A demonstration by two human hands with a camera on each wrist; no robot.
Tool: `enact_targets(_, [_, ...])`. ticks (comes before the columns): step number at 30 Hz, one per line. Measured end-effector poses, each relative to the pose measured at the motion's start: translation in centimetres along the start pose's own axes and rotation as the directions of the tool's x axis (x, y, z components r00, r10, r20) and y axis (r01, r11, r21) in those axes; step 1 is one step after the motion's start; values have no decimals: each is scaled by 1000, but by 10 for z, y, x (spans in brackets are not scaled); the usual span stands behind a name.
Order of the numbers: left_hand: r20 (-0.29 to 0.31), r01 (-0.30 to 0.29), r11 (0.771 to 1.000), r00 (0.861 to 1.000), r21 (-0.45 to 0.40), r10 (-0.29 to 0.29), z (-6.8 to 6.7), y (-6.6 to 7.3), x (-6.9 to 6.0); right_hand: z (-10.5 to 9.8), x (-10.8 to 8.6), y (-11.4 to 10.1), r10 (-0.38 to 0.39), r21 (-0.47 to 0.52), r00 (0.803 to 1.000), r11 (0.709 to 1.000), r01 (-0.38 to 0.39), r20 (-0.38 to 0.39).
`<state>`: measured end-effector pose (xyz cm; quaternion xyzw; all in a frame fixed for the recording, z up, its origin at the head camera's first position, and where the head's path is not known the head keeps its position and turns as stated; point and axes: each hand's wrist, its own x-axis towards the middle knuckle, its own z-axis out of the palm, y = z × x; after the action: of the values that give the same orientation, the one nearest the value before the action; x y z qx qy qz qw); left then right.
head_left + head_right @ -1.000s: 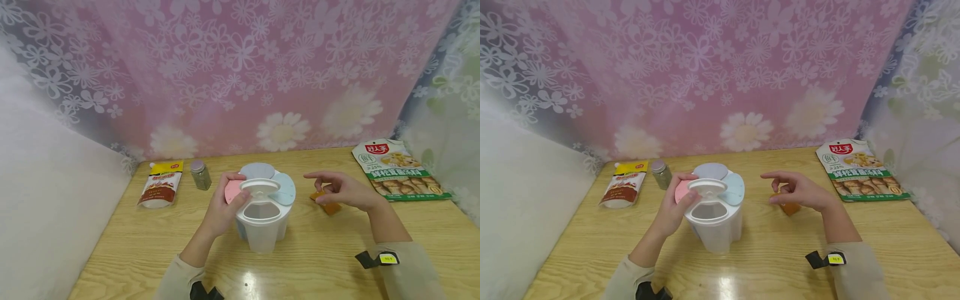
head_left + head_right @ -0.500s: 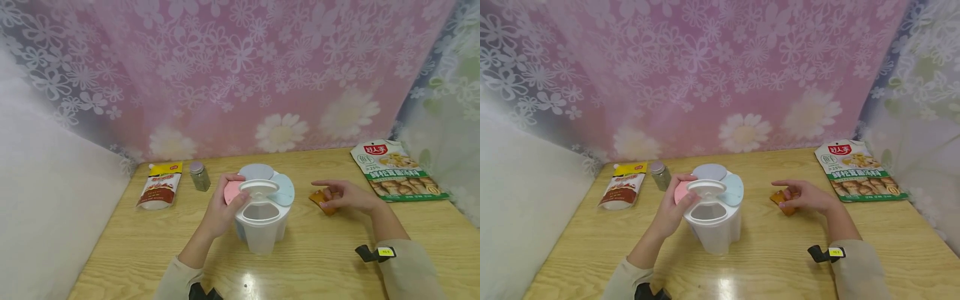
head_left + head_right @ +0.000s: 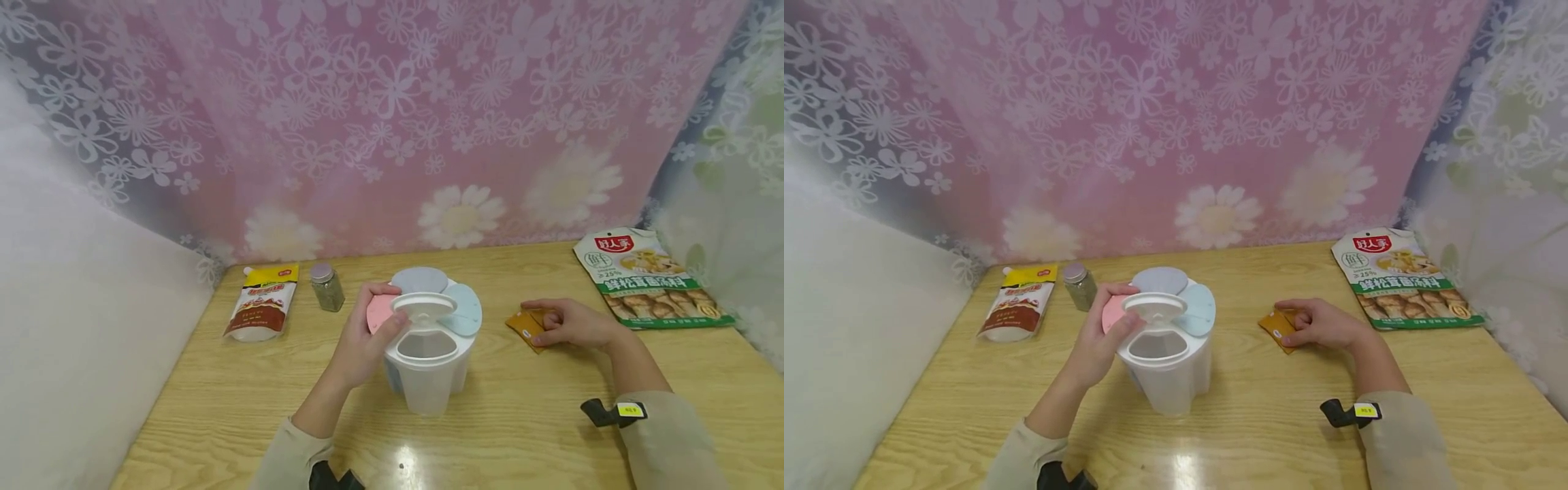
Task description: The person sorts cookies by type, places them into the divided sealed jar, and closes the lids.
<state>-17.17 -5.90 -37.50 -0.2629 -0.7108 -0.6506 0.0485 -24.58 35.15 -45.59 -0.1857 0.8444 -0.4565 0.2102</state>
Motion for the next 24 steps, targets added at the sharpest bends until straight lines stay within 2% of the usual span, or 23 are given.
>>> enact_targets(5, [-3,-2,1000,1000,-18,2,0,-1,0,1,2,0,33,-49,999,998,-34,-39])
enact_targets(13, [-3,-27,999,1000,-30,27,0,-1,-1,2,4,-2,52,13,997,999,-52,-56])
enact_targets(17, [-6,-28,999,1000,-35,28,1,-3,-1,3,3,-7,61,-6,996,998,-61,-66])
enact_targets(24, [6,-30,999,1000,-39,30,2,-3,0,3,0,-14,121,-12,988,992,-122,-96])
